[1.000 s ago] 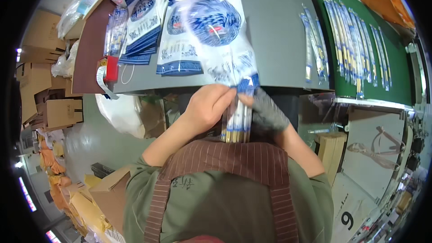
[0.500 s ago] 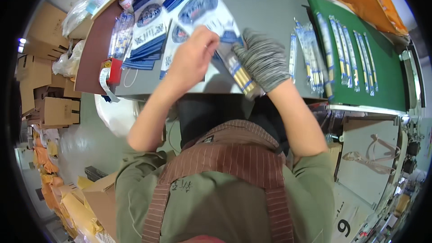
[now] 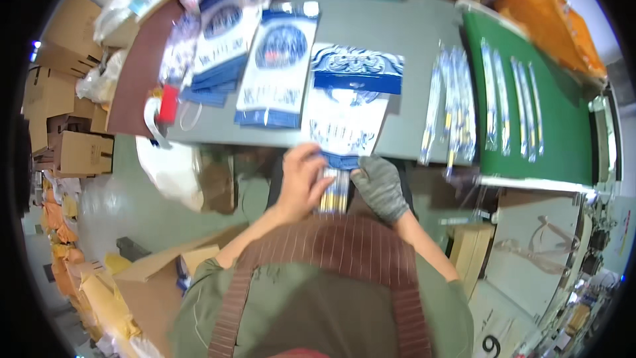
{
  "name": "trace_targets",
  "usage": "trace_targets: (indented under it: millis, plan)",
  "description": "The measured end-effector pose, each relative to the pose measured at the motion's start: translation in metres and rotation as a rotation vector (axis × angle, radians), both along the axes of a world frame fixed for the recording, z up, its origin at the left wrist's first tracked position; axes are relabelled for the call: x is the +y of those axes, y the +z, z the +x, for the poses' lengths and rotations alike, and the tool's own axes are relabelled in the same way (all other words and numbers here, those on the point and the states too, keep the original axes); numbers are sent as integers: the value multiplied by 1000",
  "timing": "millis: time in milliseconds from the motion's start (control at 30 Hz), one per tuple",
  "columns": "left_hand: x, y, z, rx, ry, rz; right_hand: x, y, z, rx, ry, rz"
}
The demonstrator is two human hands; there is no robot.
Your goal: The recorder is seen grouping bundles of incense sticks, placing them into plastic bags, and then depositing the bags into a cardboard box.
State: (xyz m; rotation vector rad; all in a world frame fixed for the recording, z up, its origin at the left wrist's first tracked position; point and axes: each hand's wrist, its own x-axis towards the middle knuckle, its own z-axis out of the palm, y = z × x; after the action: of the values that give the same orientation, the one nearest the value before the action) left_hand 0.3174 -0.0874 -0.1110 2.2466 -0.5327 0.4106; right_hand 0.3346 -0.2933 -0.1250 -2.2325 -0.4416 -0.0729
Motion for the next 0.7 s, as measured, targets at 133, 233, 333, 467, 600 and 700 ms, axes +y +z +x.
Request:
trace_targets:
  millis: [133, 233, 333, 467, 600, 700]
  plan:
    - [10, -13, -8, 201, 102, -205, 5, -26, -10, 333, 55, 105]
    - [20, -29, -41, 423, -33, -428, -3, -47, -26, 479, 341, 4]
    - [28, -16, -47, 650, -46, -602, -3, -29, -33, 382, 453, 129]
    - [37, 28, 11, 412, 87, -334, 8, 59, 8, -43, 211, 106]
    - [29, 161, 63, 483, -50, -546, -6, 165, 63, -285, 58, 243]
    - [38, 221, 85, 323, -202, -595, -7, 250, 70, -11, 116, 193]
